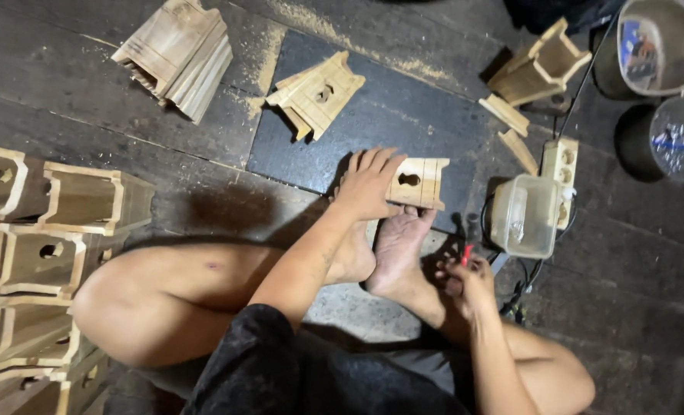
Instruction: The person sits on the floor and assembles small wooden frames by inserting small wooden pegs into pre-drilled holes and tapping them with a hammer. They handle multiple frames one at a time, placing finished pieces aside.
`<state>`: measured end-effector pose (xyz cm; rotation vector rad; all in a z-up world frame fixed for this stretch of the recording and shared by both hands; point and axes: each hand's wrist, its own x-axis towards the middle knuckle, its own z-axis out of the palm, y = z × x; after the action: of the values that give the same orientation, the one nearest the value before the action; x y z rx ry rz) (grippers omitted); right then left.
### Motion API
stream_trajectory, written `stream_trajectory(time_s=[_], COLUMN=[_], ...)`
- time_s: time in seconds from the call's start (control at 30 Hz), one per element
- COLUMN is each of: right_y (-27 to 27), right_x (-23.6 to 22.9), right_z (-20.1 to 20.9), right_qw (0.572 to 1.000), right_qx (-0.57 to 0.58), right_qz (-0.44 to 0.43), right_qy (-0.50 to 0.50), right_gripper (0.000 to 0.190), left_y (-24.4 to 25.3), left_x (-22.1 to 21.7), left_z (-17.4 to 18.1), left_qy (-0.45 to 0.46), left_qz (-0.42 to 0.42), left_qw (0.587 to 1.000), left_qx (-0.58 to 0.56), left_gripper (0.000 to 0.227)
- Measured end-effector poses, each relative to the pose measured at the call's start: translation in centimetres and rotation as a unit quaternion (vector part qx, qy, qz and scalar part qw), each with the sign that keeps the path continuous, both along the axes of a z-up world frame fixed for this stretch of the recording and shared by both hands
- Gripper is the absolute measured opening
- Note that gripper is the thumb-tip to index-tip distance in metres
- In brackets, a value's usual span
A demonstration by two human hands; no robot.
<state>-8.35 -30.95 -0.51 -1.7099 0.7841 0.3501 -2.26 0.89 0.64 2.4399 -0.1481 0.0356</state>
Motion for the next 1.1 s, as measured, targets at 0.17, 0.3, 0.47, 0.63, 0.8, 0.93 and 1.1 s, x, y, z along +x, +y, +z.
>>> stream_trajectory(time_s=[0.17, 0.3, 0.47, 0.63, 0.8, 0.93, 1.1], right_y=[3.2, 4.7, 7.1, 7.2, 8.7, 6.9, 8.5], right_x=[0.0, 2.4, 2.6, 3.1, 1.3, 1.8, 1.2], right_z=[10.4, 13.4, 11.7, 11.6, 10.1, 8.4, 6.5], right_qw=[0.972, 0.89, 0.718, 0.712, 0.741, 0.76, 0.759], right_qx=[0.098, -0.04, -0.336, -0.337, -0.359, -0.323, -0.318], right_qz=[0.139, 0.342, 0.468, 0.502, 0.473, 0.419, 0.407], right_qy=[-0.165, -0.298, -0.391, -0.358, -0.313, -0.378, -0.397], right_gripper=[0.073, 0.082, 0.063, 0.061, 0.057, 0.057, 0.061], left_y=[-1.3, -1.1, -1.5, -0.7, -0.9, -0.6, -0.9], left_x=[0.4, 1.0, 1.3, 1.4, 0.0, 0.9, 0.8], left_z=[-1.5, -0.7, -2.3, -0.6, 1.4, 1.3, 0.3], left_qy=[0.054, 0.049, 0.049, 0.055, 0.009, 0.074, 0.041], left_qz=[0.017, 0.02, 0.027, 0.024, 0.026, 0.006, 0.005], left_qw=[0.998, 0.998, 0.996, 0.996, 0.997, 0.995, 0.996], left_qx=[0.031, 0.04, 0.073, 0.072, 0.069, 0.07, 0.078], left_gripper=[0.114, 0.108, 0.098, 0.104, 0.074, 0.103, 0.1])
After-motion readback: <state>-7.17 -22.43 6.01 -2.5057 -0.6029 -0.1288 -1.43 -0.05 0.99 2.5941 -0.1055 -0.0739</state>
